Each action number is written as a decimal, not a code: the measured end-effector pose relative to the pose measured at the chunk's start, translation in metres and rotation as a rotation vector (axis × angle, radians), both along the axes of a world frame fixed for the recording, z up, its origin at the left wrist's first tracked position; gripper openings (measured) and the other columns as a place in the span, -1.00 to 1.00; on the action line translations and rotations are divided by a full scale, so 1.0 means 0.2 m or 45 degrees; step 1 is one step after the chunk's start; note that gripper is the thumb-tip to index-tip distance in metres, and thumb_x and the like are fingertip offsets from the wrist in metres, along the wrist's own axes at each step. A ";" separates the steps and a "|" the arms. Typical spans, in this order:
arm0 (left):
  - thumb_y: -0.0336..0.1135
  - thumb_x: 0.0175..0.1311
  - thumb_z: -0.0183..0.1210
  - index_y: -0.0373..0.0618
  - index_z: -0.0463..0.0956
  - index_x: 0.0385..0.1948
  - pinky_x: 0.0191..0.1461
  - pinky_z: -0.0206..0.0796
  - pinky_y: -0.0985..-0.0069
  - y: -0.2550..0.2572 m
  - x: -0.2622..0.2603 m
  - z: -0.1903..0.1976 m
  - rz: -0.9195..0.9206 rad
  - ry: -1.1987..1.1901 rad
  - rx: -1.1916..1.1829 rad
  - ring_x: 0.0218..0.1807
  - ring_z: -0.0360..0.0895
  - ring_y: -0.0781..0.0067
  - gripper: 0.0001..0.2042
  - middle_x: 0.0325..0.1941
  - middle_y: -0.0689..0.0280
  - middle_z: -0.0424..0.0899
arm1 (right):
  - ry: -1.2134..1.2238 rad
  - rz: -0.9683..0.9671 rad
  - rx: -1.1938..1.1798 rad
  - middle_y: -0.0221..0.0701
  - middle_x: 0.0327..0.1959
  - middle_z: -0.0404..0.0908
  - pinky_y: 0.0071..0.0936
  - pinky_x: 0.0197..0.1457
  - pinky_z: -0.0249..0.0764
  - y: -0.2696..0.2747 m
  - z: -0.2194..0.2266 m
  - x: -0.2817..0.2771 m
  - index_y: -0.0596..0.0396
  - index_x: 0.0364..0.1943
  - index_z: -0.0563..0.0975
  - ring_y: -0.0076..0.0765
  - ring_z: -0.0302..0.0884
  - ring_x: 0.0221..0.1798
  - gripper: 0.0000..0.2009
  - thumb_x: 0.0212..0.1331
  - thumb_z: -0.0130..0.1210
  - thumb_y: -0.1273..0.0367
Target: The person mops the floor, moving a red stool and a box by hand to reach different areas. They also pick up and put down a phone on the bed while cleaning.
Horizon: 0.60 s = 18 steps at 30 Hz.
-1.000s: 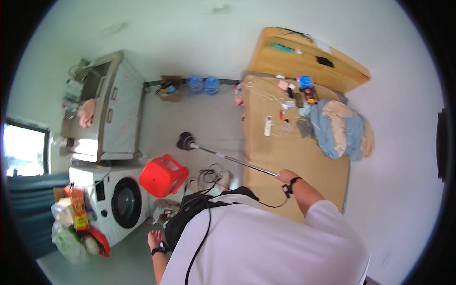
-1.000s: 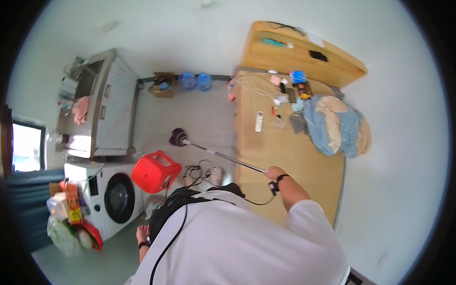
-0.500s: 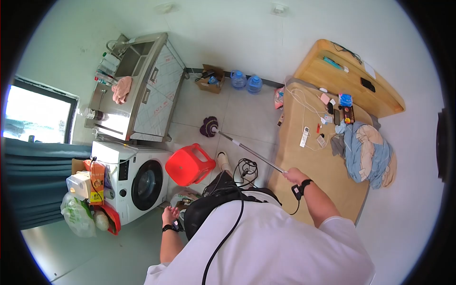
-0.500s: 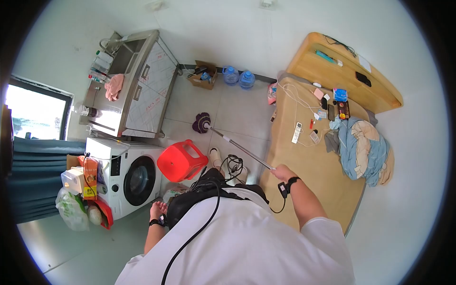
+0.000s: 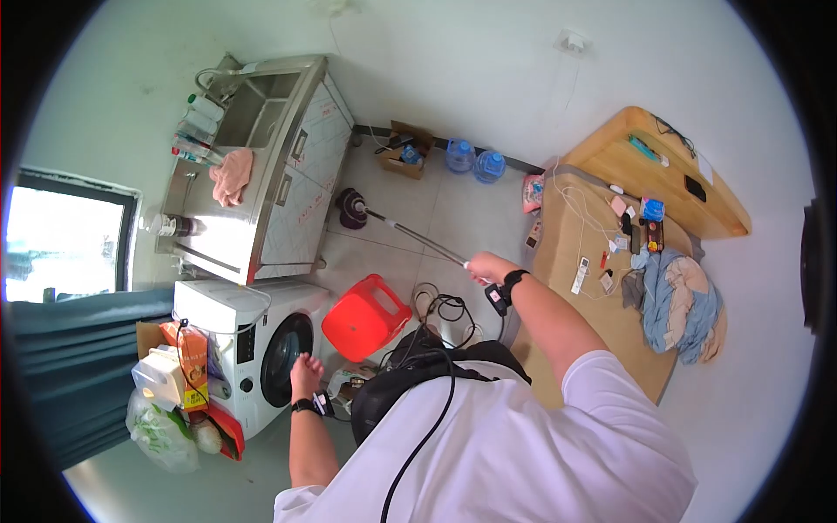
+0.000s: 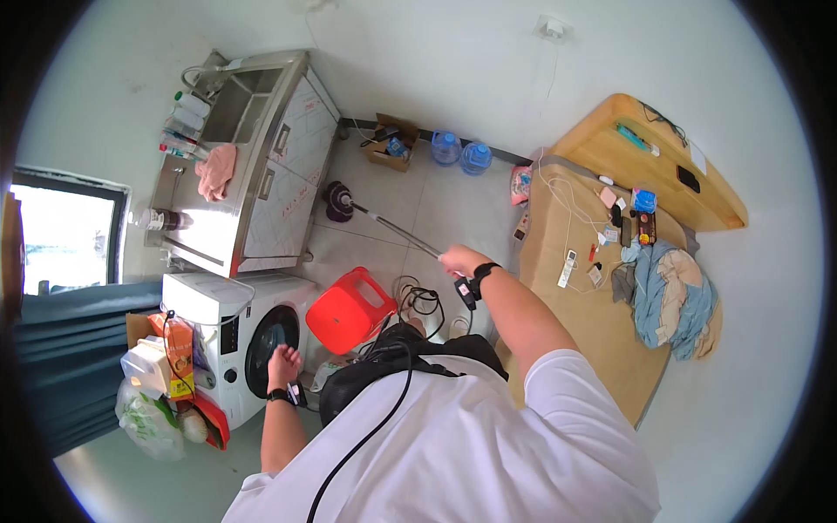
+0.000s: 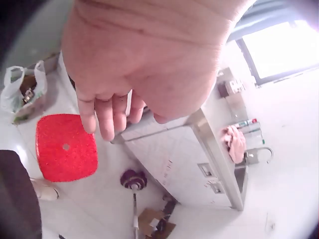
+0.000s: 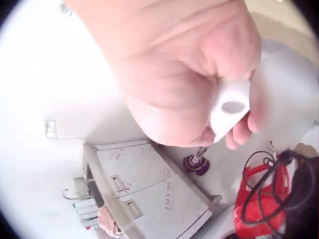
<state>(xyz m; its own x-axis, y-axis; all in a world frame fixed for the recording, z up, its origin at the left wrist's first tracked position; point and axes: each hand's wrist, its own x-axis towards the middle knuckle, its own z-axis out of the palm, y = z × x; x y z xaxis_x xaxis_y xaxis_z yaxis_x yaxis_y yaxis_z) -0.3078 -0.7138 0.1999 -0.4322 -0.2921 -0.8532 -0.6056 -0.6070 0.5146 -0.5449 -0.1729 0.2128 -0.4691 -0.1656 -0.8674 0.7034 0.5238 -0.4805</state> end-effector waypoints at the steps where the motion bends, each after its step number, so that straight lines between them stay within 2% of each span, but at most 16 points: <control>1: -0.13 0.24 -0.08 -0.09 0.35 -0.20 -0.24 0.32 0.39 0.04 -0.16 0.07 -0.058 0.016 -0.004 -0.33 0.45 0.37 -0.74 -0.33 0.32 0.45 | -0.005 -0.024 -0.092 -0.36 -0.60 0.45 -0.46 -0.59 0.29 -0.07 0.03 -0.04 0.22 -0.45 0.45 -0.44 0.31 -0.65 -0.74 0.11 -0.06 0.26; 2: -0.11 0.25 -0.09 -0.10 0.34 -0.18 -0.24 0.32 0.41 0.10 -0.33 0.14 -0.122 0.030 -0.003 -0.33 0.45 0.39 -0.72 -0.34 0.32 0.45 | -0.010 -0.055 -0.179 -0.37 -0.60 0.44 -0.43 -0.56 0.32 -0.13 0.05 -0.07 0.22 -0.42 0.46 -0.42 0.33 -0.63 -0.75 0.12 -0.07 0.27; 5: -0.05 0.29 -0.17 -0.19 0.30 -0.09 -0.14 0.32 0.34 0.33 -0.83 0.21 -0.560 0.142 0.062 -0.22 0.46 0.31 -0.62 -0.28 0.22 0.48 | 0.056 0.042 -0.358 -0.42 -0.64 0.41 -0.46 -0.61 0.27 -0.27 0.14 -0.15 0.18 -0.45 0.45 -0.46 0.30 -0.67 -0.72 0.14 -0.12 0.22; 6: -0.04 0.30 -0.20 -0.23 0.29 -0.06 -0.09 0.31 0.32 0.47 -0.99 0.26 -0.712 0.150 0.077 -0.16 0.47 0.27 -0.59 -0.23 0.18 0.50 | 0.123 0.085 -0.395 -0.43 -0.65 0.40 -0.47 -0.63 0.26 -0.31 0.21 -0.17 0.17 -0.46 0.45 -0.47 0.28 -0.68 -0.71 0.15 -0.14 0.21; 7: -0.04 0.30 -0.20 -0.23 0.29 -0.06 -0.09 0.31 0.32 0.62 -1.12 0.28 -0.765 0.154 0.120 -0.16 0.47 0.27 -0.59 -0.23 0.18 0.50 | 0.171 0.069 -0.398 -0.42 -0.65 0.40 -0.47 -0.64 0.26 -0.33 0.26 -0.18 0.17 -0.46 0.45 -0.47 0.29 -0.68 -0.71 0.14 -0.14 0.20; 9: -0.02 0.31 -0.24 -0.29 0.24 -0.01 0.02 0.25 0.24 0.94 -1.32 0.34 -1.202 0.115 0.272 -0.05 0.43 0.17 -0.53 -0.11 0.07 0.48 | 0.249 0.101 -0.374 -0.40 -0.64 0.40 -0.47 -0.65 0.26 -0.38 0.32 -0.20 0.18 -0.44 0.45 -0.45 0.31 -0.68 -0.69 0.12 -0.12 0.18; 10: -0.02 0.31 -0.24 -0.29 0.24 -0.01 0.02 0.25 0.24 1.12 -1.40 0.39 -1.254 0.128 0.311 -0.05 0.43 0.17 -0.53 -0.11 0.07 0.48 | 0.276 0.158 -0.348 -0.39 -0.64 0.41 -0.46 -0.65 0.27 -0.38 0.33 -0.21 0.20 -0.42 0.44 -0.43 0.32 -0.68 -0.68 0.11 -0.11 0.17; 12: -0.02 0.31 -0.27 -0.32 0.22 -0.01 0.07 0.21 0.17 1.41 -1.48 0.44 -1.206 -0.270 0.676 0.03 0.38 0.10 -0.52 -0.03 0.03 0.43 | 0.275 0.213 -0.266 -0.36 -0.42 0.51 -0.46 -0.49 0.37 -0.37 0.42 -0.22 0.20 -0.20 0.41 -0.47 0.41 -0.53 -0.62 0.11 -0.06 0.13; 13: -0.09 0.32 -0.30 -0.34 0.21 -0.02 0.09 0.20 0.13 1.51 -1.51 0.36 -1.192 -0.281 0.875 0.03 0.35 0.05 -0.56 -0.01 0.02 0.38 | 0.276 0.181 -0.243 -0.36 -0.42 0.51 -0.46 -0.49 0.37 -0.34 0.42 -0.21 0.20 -0.20 0.41 -0.47 0.41 -0.53 -0.62 0.11 -0.06 0.13; 14: -0.09 0.32 -0.30 -0.34 0.21 -0.02 0.09 0.20 0.13 1.59 -1.53 0.25 -1.224 -0.290 0.884 0.03 0.35 0.05 -0.56 -0.01 0.02 0.38 | 0.371 0.178 -0.243 -0.33 -0.37 0.53 -0.46 -0.43 0.39 -0.32 0.41 -0.19 0.20 -0.14 0.40 -0.46 0.44 -0.50 -0.60 0.13 -0.07 0.13; 15: -0.13 0.31 -0.31 -0.33 0.21 -0.04 0.09 0.21 0.12 1.66 -1.53 0.13 -1.094 -0.286 0.842 0.01 0.36 0.06 -0.59 -0.01 0.03 0.38 | 0.461 0.174 -0.249 -0.30 -0.33 0.55 -0.45 -0.36 0.41 -0.27 0.40 -0.17 0.21 -0.08 0.39 -0.45 0.47 -0.46 -0.58 0.14 -0.08 0.13; 16: -0.17 0.31 -0.33 -0.33 0.22 -0.06 0.08 0.22 0.12 1.74 -1.53 0.13 -0.958 -0.285 0.796 -0.02 0.37 0.06 -0.62 -0.02 0.04 0.37 | 0.452 0.148 -0.246 -0.30 -0.33 0.55 -0.45 -0.36 0.41 -0.19 0.34 -0.14 0.21 -0.08 0.39 -0.45 0.47 -0.46 -0.58 0.14 -0.08 0.13; 17: -0.28 0.27 -0.29 -0.29 0.24 -0.16 0.07 0.24 0.16 1.81 -1.52 0.13 -0.916 -0.221 0.741 -0.08 0.39 0.11 -0.72 -0.17 0.10 0.40 | 0.590 0.158 -0.353 -0.29 -0.29 0.55 -0.46 -0.32 0.42 -0.09 0.27 -0.13 0.20 -0.04 0.38 -0.45 0.49 -0.44 -0.56 0.15 -0.09 0.13; 18: -0.28 0.27 -0.29 -0.29 0.24 -0.16 0.07 0.24 0.16 1.87 -1.53 0.16 -0.928 -0.225 0.740 -0.08 0.39 0.11 -0.72 -0.17 0.10 0.40 | 0.734 0.173 -0.457 -0.27 -0.24 0.56 -0.47 -0.28 0.42 0.02 0.22 -0.14 0.19 0.00 0.37 -0.44 0.50 -0.42 -0.55 0.16 -0.10 0.12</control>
<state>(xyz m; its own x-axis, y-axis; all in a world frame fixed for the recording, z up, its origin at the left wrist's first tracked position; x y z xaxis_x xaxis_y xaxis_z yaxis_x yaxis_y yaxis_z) -0.6146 -0.3406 0.2324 -0.1910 0.4896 -0.8508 -0.9767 -0.1810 0.1151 -0.5724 -0.1679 0.2570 -0.7936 -0.4857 -0.3664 0.2229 0.3281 -0.9180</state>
